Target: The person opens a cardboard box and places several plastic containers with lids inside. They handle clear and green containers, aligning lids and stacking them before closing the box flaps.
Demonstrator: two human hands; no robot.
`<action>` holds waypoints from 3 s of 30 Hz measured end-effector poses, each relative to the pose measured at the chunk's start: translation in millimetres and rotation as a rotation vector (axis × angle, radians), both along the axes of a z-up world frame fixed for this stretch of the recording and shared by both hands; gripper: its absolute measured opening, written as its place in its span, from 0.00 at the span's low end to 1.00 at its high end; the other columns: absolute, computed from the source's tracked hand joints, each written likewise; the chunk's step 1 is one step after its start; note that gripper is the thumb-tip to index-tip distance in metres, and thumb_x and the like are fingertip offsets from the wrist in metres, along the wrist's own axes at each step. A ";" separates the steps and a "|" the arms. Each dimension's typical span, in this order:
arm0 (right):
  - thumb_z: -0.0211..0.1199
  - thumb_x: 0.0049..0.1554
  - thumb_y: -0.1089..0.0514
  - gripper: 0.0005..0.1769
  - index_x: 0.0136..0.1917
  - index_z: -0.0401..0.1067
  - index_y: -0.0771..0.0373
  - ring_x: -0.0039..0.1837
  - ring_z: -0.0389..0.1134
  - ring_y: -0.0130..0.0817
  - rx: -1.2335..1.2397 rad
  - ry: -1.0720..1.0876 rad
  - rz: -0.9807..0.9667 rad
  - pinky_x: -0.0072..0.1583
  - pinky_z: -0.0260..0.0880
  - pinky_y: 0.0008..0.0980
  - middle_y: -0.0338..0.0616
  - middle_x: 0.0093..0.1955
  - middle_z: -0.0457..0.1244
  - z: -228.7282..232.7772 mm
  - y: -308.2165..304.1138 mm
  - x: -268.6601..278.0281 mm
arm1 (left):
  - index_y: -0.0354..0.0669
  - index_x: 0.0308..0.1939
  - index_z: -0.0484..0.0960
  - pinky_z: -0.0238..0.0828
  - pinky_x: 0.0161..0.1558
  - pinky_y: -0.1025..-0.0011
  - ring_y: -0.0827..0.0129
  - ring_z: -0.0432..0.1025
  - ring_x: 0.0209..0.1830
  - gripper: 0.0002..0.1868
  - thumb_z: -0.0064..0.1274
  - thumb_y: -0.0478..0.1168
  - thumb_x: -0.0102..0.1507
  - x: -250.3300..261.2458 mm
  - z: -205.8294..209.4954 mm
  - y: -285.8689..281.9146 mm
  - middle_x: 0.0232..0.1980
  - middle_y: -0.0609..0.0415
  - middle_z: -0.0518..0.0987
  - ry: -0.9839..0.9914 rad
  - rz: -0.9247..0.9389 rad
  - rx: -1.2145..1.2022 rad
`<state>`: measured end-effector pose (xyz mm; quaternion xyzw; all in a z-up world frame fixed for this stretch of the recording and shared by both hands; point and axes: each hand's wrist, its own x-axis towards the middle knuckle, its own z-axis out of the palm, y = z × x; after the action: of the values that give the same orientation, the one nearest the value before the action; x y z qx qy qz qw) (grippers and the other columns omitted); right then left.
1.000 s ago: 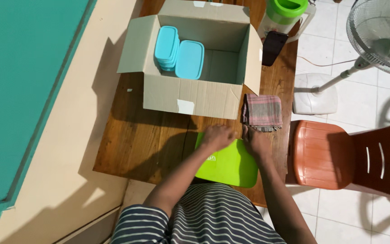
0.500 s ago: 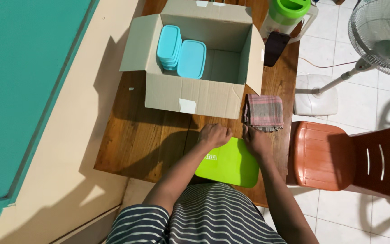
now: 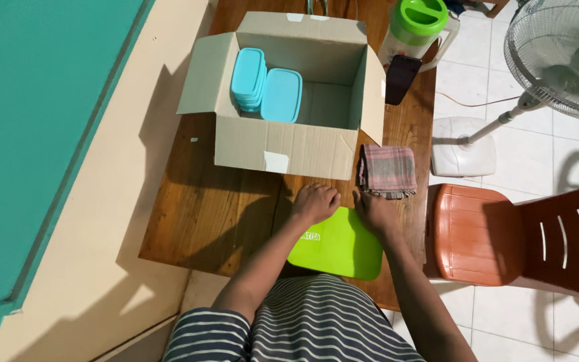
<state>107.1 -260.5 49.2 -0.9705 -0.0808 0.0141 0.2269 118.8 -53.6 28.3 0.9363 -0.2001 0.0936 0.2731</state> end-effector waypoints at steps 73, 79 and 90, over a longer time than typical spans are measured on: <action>0.59 0.62 0.44 0.19 0.55 0.68 0.61 0.58 0.65 0.58 -0.041 -0.110 -0.070 0.56 0.69 0.52 0.56 0.54 0.61 -4.9 80.8 -31.4 | 0.45 0.45 0.78 0.75 0.41 0.49 0.45 0.76 0.45 0.26 0.35 0.61 0.72 -34.8 -21.1 45.2 0.50 0.45 0.80 0.293 0.193 -0.083; 0.56 0.63 0.40 0.21 0.54 0.68 0.61 0.56 0.66 0.59 0.004 -0.060 -0.162 0.51 0.70 0.54 0.58 0.56 0.61 -25.9 77.9 -20.4 | 0.46 0.42 0.78 0.74 0.40 0.47 0.44 0.76 0.43 0.24 0.36 0.60 0.72 -10.6 -18.2 38.4 0.48 0.47 0.81 0.324 0.198 -0.033; 0.47 0.68 0.36 0.27 0.54 0.67 0.64 0.52 0.68 0.61 -0.229 -0.056 -0.509 0.51 0.70 0.57 0.62 0.52 0.64 -24.8 -6.9 -35.8 | 0.41 0.50 0.71 0.77 0.34 0.50 0.46 0.77 0.40 0.24 0.40 0.59 0.69 -19.2 -39.0 -44.1 0.44 0.40 0.80 0.120 0.313 -0.017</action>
<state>71.3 -267.5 24.3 -0.9789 0.1614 -0.0610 0.1098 99.6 -97.6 -10.7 0.9576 -0.0345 0.0807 0.2746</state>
